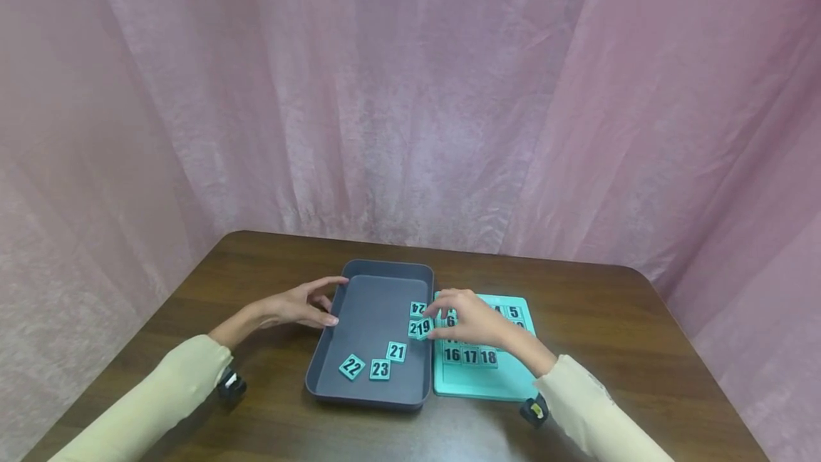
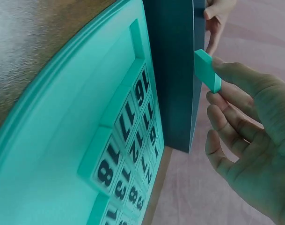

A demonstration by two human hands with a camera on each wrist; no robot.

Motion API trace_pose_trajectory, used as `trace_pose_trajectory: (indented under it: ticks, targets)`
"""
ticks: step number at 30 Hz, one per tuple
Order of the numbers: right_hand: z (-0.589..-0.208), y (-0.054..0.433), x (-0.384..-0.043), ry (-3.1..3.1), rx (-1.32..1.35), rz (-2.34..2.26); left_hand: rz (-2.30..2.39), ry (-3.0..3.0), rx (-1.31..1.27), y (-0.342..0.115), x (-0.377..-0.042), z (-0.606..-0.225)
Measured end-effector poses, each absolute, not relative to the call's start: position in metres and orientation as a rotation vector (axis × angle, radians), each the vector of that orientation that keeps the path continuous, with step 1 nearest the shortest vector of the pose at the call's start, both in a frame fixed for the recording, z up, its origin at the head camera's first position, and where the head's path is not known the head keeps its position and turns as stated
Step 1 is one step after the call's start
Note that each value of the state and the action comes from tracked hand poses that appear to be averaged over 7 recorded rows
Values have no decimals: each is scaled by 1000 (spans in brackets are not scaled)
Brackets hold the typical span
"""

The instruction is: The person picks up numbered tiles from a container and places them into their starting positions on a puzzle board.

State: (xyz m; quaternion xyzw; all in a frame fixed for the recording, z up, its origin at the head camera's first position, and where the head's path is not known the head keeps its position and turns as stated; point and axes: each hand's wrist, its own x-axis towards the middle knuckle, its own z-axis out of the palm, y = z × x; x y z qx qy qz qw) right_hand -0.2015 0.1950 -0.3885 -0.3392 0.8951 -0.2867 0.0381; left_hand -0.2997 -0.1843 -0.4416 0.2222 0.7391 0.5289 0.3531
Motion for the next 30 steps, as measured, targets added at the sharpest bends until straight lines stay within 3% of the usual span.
trace_pose_trajectory:
  ticks: [30]
  targets:
    - [-405,306,-143,2960,-994,-994,1367,1908,568,-186,-300,-443]
